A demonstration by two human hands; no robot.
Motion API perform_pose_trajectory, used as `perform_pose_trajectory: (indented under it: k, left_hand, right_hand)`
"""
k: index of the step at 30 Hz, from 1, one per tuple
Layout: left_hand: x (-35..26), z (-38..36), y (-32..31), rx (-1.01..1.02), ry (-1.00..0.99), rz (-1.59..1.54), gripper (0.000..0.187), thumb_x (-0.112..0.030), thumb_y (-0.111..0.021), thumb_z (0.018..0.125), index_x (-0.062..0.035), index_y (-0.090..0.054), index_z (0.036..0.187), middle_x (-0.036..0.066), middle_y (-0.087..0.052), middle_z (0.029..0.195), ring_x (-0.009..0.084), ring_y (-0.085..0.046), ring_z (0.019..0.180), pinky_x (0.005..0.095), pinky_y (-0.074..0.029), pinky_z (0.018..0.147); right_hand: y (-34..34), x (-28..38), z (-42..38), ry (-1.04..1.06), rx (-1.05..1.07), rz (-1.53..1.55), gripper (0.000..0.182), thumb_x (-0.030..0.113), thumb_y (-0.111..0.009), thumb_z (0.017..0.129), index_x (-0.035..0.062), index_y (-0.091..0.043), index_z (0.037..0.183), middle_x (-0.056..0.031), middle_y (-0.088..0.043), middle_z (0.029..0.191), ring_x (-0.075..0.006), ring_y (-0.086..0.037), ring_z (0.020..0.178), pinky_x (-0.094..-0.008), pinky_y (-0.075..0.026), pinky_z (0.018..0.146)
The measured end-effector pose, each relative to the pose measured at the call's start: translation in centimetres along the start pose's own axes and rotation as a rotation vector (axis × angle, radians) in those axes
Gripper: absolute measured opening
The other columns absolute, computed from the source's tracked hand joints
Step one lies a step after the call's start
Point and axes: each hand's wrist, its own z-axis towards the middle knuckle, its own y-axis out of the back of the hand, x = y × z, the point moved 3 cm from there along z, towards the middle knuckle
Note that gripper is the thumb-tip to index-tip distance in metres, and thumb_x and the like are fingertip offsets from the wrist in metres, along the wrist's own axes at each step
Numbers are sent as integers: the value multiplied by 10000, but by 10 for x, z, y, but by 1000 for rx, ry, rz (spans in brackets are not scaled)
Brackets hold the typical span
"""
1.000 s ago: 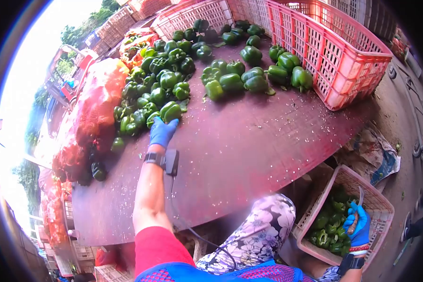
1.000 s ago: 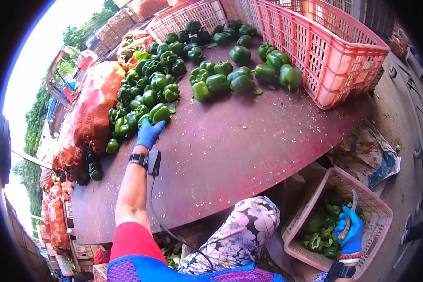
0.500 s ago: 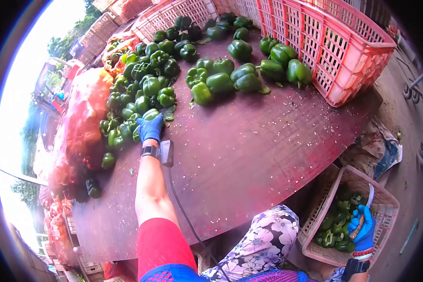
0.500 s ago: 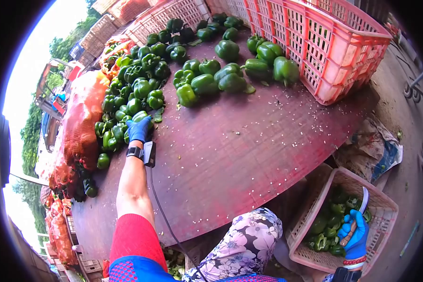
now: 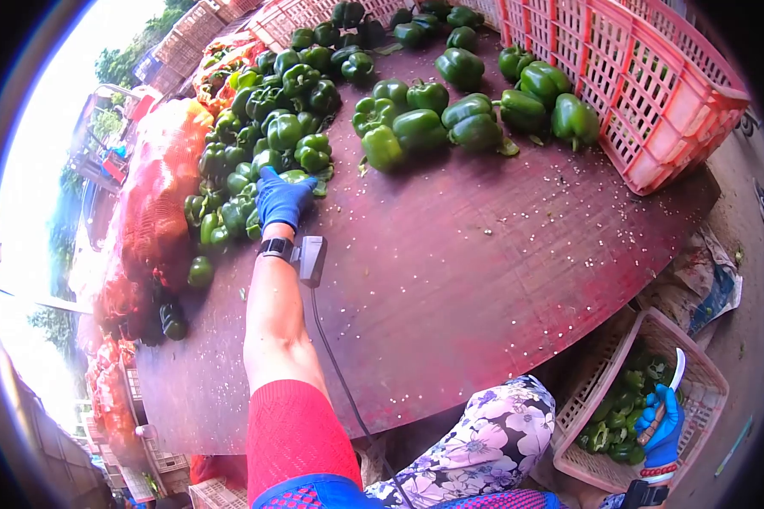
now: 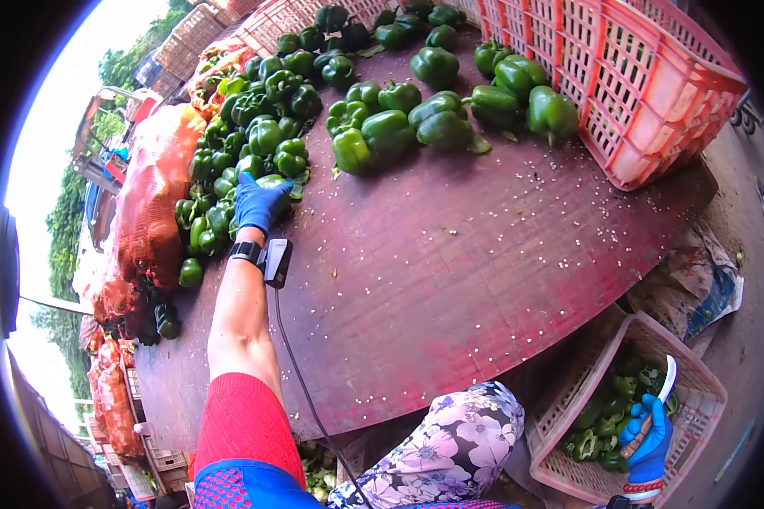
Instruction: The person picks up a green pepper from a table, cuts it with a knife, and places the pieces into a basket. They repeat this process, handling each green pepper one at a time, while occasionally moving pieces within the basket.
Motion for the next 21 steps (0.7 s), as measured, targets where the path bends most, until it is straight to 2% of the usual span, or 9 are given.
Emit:
perform_pose_trajectory:
  k: [4,6,8,11,12,14,16,18,21]
  left_hand:
    - [24,-5,-8,44,-111,-86,819,-499,-822,674,-43,-513,1280,250,-585,1204,427,-598,1131,476,-503,950]
    - [38,-20,-8,89,-101,-164,777,-490,-872,656,-6,-588,1193,215,-669,1080,315,-676,985,433,-543,862]
    - [23,-69,17,259,-163,-277,728,-482,-862,696,-18,-586,1184,214,-641,1136,264,-648,1018,406,-528,884]
    - [21,-131,24,216,-439,-523,661,-489,-823,775,-32,-590,1192,162,-609,1156,227,-599,1038,371,-493,922]
    - [25,-135,24,246,-353,-584,634,-488,-788,818,-39,-593,1222,142,-611,1121,218,-601,1033,380,-496,907]
    - [52,-94,31,96,-106,-577,666,-463,-783,809,-27,-569,1264,203,-608,1176,324,-586,1123,435,-479,956]
    - [82,-53,35,-318,-160,-87,734,-479,-779,785,-58,-536,1334,243,-549,1273,411,-568,1134,473,-478,967]
    - [128,0,-3,-322,-169,4,787,-474,-787,757,-96,-497,1384,261,-477,1349,424,-564,1160,475,-476,995]
    - [110,-8,0,-16,80,-141,816,-460,-803,723,-120,-481,1392,264,-433,1380,429,-572,1156,483,-488,994]
  right_hand:
    - [-8,-4,9,-44,60,-30,296,369,-566,1010,119,-633,1154,-22,-643,847,-95,-492,512,-263,-377,415]
    - [-14,-7,9,-43,20,-48,292,369,-572,1007,121,-634,1148,-18,-640,831,-95,-489,508,-260,-379,416]
    - [-16,-9,9,-49,-6,-76,285,369,-577,1003,125,-635,1140,-13,-637,818,-95,-487,504,-259,-381,417]
    - [-4,-15,13,-82,-25,-88,256,373,-588,997,149,-643,1109,11,-647,799,-93,-498,497,-257,-386,408]
    - [6,-17,17,-86,-37,-91,252,377,-589,996,156,-646,1103,16,-652,796,-92,-503,498,-256,-385,404]
    - [19,-20,26,-100,-52,-106,244,383,-590,994,169,-651,1092,28,-661,791,-89,-515,502,-254,-385,397]
    - [18,-24,25,-155,-68,-116,244,397,-604,984,181,-659,1084,36,-666,792,-84,-521,503,-250,-395,395]
    - [24,-34,26,-200,-45,-109,239,395,-628,971,189,-663,1088,41,-658,803,-77,-519,508,-244,-410,410]
    - [16,-44,13,-162,-40,-210,256,401,-612,980,176,-654,1095,30,-650,788,-88,-504,501,-245,-402,415]
